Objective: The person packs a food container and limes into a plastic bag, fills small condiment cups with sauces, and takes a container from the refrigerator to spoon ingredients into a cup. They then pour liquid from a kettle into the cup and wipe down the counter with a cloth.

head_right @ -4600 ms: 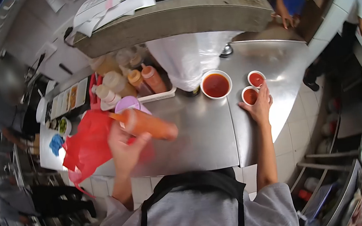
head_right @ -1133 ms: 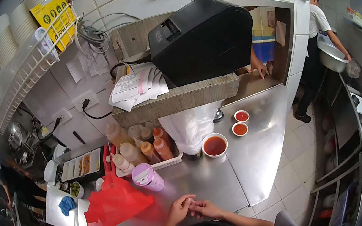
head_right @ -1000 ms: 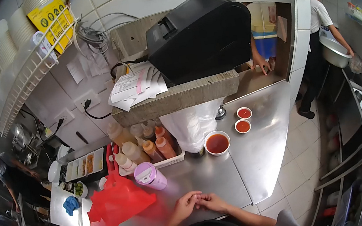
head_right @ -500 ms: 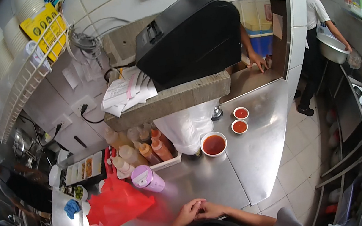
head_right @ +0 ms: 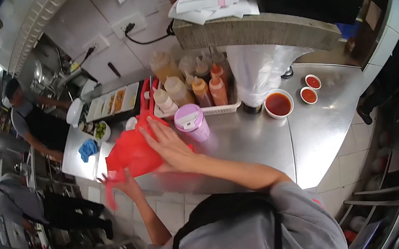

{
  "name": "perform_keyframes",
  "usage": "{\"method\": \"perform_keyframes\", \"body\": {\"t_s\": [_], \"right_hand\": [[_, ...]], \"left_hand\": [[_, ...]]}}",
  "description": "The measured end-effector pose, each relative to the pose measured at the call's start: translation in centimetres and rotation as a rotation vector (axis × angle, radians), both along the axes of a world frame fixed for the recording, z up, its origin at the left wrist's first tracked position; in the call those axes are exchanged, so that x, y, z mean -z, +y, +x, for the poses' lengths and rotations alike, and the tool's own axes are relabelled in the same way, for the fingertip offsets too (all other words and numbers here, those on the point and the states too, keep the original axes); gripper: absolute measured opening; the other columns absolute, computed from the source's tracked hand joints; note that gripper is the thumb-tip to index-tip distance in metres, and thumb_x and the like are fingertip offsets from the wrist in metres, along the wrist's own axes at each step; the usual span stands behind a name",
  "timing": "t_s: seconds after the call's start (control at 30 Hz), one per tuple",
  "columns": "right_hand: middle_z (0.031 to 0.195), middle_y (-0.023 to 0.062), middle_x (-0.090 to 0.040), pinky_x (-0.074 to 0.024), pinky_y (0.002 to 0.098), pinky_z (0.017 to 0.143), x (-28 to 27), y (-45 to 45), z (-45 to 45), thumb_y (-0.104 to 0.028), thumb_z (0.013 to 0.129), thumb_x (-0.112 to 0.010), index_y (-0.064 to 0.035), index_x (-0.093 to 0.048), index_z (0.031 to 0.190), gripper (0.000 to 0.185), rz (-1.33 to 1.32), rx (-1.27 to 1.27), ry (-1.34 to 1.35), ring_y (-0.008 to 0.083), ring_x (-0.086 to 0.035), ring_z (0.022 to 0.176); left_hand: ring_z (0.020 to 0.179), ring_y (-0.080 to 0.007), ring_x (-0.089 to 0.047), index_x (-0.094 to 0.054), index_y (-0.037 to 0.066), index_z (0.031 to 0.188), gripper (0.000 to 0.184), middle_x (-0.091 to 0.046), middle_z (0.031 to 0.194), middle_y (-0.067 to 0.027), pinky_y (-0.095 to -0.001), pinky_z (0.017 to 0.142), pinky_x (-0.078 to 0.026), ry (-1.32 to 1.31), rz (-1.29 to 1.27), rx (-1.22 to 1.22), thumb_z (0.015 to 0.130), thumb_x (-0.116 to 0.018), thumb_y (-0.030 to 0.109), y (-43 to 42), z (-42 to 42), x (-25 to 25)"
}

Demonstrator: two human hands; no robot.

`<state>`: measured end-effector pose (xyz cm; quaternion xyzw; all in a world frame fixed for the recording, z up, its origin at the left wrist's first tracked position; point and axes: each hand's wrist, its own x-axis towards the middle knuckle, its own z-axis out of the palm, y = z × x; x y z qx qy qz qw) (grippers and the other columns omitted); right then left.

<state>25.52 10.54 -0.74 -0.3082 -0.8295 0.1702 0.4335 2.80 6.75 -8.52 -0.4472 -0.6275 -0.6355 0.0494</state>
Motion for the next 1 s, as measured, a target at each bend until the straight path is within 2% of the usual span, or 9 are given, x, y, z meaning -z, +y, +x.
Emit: {"method": "perform_keyframes", "body": {"t_s": [0.07, 0.13, 0.2, 0.33, 0.4, 0.53, 0.6, 0.67, 1.0], "right_hand": [[0.139, 0.0302, -0.017, -0.0215, 0.0544, 0.102, 2.5, 3.5, -4.9, -0.045, 0.041, -0.083, -0.0033, -0.011, 0.14, 0.129, 0.01, 0.136, -0.203, 0.0476, -0.017, 0.129], [0.137, 0.0294, -0.023, -0.024, 0.0561, 0.1, 4.1, 5.0, -8.2, -0.046, 0.039, -0.083, 0.0005, -0.021, 0.136, 0.123, -0.28, 0.069, -0.149, 0.0465, -0.024, 0.126], [0.109, 0.0253, -0.055, -0.0409, 0.0477, 0.086, 10.5, 8.4, -11.4, -0.048, 0.05, -0.075, 0.0043, -0.054, 0.104, 0.077, -0.416, -0.134, -0.137, 0.0381, -0.052, 0.101], [0.078, 0.0208, -0.061, -0.0477, 0.0418, 0.07, 2.6, 4.2, -6.2, -0.048, 0.055, -0.073, 0.0032, -0.059, 0.074, 0.057, -0.548, -0.186, -0.347, 0.0364, -0.059, 0.079], [0.068, 0.02, -0.06, -0.0479, 0.0423, 0.067, 2.8, 3.1, -5.5, -0.045, 0.056, -0.073, 0.0029, -0.056, 0.062, 0.051, -0.549, -0.111, -0.238, 0.0372, -0.059, 0.073], [0.083, 0.021, -0.061, -0.0476, 0.0398, 0.072, 2.9, 0.8, -4.4, -0.043, 0.055, -0.075, 0.0043, -0.054, 0.083, 0.059, -0.753, 0.066, -0.161, 0.033, -0.06, 0.084], [0.087, 0.0224, -0.06, -0.047, 0.0401, 0.075, 2.3, 0.1, -3.8, -0.041, 0.057, -0.073, 0.0045, -0.055, 0.082, 0.055, -0.809, 0.077, -0.054, 0.0349, -0.058, 0.088], [0.089, 0.0231, -0.059, -0.0464, 0.041, 0.077, 1.7, -0.5, -3.8, -0.04, 0.059, -0.071, 0.0043, -0.056, 0.081, 0.051, -0.781, 0.075, -0.051, 0.0361, -0.057, 0.092], [0.083, 0.0243, -0.058, -0.0456, 0.0513, 0.076, 1.2, -5.5, 1.2, -0.038, 0.069, -0.068, 0.0026, -0.058, 0.074, 0.042, -0.497, 0.106, -0.202, 0.0416, -0.056, 0.083]], "left_hand": [[0.108, -0.0277, -0.049, -0.037, -0.006, 0.124, 0.056, -0.048, 0.121, -0.0196, -0.036, 0.094, -0.036, -0.261, -0.171, 0.351, 0.08, -0.064, 0.015, 3.8, -1.2, -0.6], [0.095, -0.0245, -0.056, -0.052, -0.006, 0.11, 0.037, -0.059, 0.103, -0.0167, -0.0346, 0.086, -0.042, -0.146, -0.293, 0.497, 0.082, -0.061, 0.016, 5.5, -0.8, -1.4], [0.088, -0.0214, -0.058, -0.059, -0.005, 0.098, 0.027, -0.062, 0.095, -0.0144, -0.0344, 0.079, -0.044, 0.042, -0.309, 0.539, 0.084, -0.059, 0.018, 5.1, 1.2, -3.7], [0.086, -0.0189, -0.057, -0.06, -0.004, 0.096, 0.025, -0.061, 0.09, -0.013, -0.0316, 0.077, -0.044, 0.034, -0.512, 0.732, 0.085, -0.057, 0.019, 3.0, 0.3, -5.5], [0.093, -0.0173, -0.055, -0.056, -0.004, 0.104, 0.024, -0.059, 0.098, -0.0113, -0.03, 0.081, -0.042, -0.097, -0.3, 0.853, 0.086, -0.054, 0.013, 3.1, -2.0, -3.3], [0.103, -0.0219, -0.051, -0.046, -0.001, 0.118, 0.05, -0.052, 0.112, -0.0119, -0.0314, 0.087, -0.04, -0.194, -0.198, 0.778, 0.074, -0.066, 0.012, 2.5, -1.2, 0.1], [0.11, -0.0245, -0.047, -0.039, 0.0, 0.125, 0.069, -0.047, 0.121, -0.0131, -0.0339, 0.092, -0.038, -0.08, -0.501, 0.922, 0.067, -0.072, 0.014, 0.1, 0.6, 1.3], [0.112, -0.0276, -0.048, -0.04, 0.001, 0.125, 0.076, -0.048, 0.121, -0.0138, -0.0379, 0.094, -0.038, 0.328, -0.418, 0.945, 0.063, -0.077, 0.023, -0.7, 3.5, -0.5], [0.114, -0.0269, -0.046, -0.041, 0.001, 0.124, 0.077, -0.047, 0.123, -0.0145, -0.0379, 0.096, -0.036, 0.157, -0.442, 1.107, 0.064, -0.077, 0.034, -0.5, 7.9, 1.7]]}}
